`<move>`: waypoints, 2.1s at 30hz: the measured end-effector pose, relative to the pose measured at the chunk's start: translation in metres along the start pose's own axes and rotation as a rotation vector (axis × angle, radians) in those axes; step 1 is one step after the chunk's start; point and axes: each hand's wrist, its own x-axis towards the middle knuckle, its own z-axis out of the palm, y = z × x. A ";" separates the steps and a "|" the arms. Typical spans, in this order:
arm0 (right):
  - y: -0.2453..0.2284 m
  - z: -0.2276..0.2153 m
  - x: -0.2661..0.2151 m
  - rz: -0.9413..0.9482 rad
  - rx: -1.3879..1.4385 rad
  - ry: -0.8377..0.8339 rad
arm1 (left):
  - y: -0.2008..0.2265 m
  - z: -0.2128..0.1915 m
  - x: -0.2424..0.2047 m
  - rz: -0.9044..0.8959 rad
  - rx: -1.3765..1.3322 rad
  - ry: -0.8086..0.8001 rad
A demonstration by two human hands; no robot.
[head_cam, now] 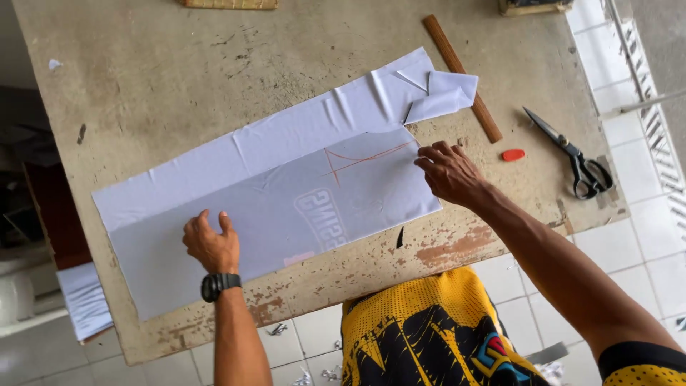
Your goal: The person places a paper pattern on a large sheet of white fabric and cuts it out using scissors. They then place the cut pattern onto a black t-shirt, trace the outline, and cut the t-shirt to match the pattern shape.
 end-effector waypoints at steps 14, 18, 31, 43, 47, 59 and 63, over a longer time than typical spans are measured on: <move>0.005 -0.128 -0.094 1.150 0.415 -0.073 | 0.220 -0.077 -0.122 0.198 -0.861 -0.525; 0.118 -0.076 -0.202 0.939 -0.013 -0.133 | 0.232 -0.085 -0.135 0.167 -0.789 -0.476; 0.224 -0.127 -0.204 0.952 0.283 -0.611 | 0.403 -0.043 -0.246 0.246 -0.345 -0.277; 0.249 -0.160 -0.033 0.576 0.592 -0.739 | 0.452 0.005 -0.254 0.125 -0.084 -0.285; 0.239 -0.147 0.034 0.611 0.605 -0.896 | 0.449 0.002 -0.250 0.129 -0.050 -0.266; 0.273 -0.074 0.095 0.215 0.753 -1.103 | 0.447 0.012 -0.245 0.131 -0.111 -0.202; 0.266 -0.060 0.102 0.183 0.780 -1.120 | 0.447 0.014 -0.246 0.110 -0.116 -0.216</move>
